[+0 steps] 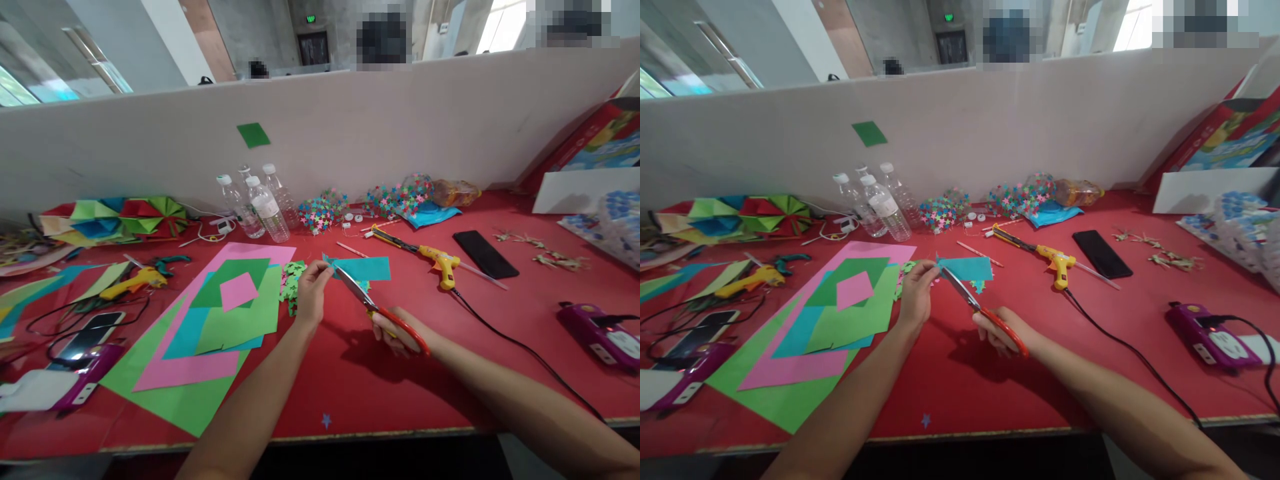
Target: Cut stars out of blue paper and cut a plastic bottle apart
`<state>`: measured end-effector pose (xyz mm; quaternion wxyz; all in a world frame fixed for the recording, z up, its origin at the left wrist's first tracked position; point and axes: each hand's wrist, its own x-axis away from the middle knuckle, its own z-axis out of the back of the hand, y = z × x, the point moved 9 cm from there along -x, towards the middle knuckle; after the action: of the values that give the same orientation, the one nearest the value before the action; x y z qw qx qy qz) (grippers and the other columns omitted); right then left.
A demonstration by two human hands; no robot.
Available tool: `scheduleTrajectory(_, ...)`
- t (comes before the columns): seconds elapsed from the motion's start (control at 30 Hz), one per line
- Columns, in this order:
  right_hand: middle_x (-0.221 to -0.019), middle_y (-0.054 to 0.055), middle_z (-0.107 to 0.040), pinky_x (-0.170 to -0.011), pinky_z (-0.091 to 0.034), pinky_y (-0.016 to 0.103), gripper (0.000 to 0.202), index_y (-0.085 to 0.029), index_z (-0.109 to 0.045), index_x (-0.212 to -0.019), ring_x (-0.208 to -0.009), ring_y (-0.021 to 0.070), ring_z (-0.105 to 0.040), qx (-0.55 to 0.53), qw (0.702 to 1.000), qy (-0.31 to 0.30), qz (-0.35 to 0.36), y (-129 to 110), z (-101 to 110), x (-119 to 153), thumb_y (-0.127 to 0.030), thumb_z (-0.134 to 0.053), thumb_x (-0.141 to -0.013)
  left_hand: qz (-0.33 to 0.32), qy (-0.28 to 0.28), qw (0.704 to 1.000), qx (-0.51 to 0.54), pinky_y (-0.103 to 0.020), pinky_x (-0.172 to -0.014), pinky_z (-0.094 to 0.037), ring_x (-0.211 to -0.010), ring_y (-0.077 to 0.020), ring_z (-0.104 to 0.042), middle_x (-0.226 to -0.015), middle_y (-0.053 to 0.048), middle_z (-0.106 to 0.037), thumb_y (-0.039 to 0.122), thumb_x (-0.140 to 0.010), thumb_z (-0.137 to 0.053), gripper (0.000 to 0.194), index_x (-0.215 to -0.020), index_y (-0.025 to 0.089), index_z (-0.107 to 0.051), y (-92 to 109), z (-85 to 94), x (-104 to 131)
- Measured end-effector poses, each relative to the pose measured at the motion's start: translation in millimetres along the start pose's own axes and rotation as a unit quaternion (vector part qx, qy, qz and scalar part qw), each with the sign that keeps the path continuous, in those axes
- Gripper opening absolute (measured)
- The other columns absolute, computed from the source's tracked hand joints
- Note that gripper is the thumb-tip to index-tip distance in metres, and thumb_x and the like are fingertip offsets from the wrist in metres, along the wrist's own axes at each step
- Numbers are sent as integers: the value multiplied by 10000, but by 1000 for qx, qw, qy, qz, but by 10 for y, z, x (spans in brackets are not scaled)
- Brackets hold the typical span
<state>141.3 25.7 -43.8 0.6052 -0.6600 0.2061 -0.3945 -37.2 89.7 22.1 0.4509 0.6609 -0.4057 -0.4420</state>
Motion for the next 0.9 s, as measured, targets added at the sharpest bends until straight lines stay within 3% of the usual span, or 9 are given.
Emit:
scheduleTrajectory(0.53,-361,-78,-431,-340,-326,191,624,-184,-521,-662,-283,69,-403,39,999,1,-2,-41,6,36,-780,-442,-827,-18,-18,1000,3,-240,-678,-397,-669,-116,-461,-664,29,-518,286,-731,-674,126,-686,189,-607,42,-38,24)
scheduleTrajectory(0.73,-359,-88,-412,-374,-364,206,645,-182,-531,-686,-287,68,-382,21,1000,-11,15,-107,-27,57,-805,-427,-819,-4,-19,1000,7,-242,-689,-404,-673,-119,-464,-669,31,-511,312,-712,-683,143,-697,193,-605,22,-49,32)
scheduleTrajectory(0.9,-365,-85,-417,-411,-407,224,640,-179,-548,-702,-307,75,-389,21,1000,-6,16,-138,-29,72,-795,-428,-828,-29,-31,999,-21,-245,-686,-395,-698,-129,-460,-690,23,-498,336,-732,-685,166,-696,198,-601,63,-68,57)
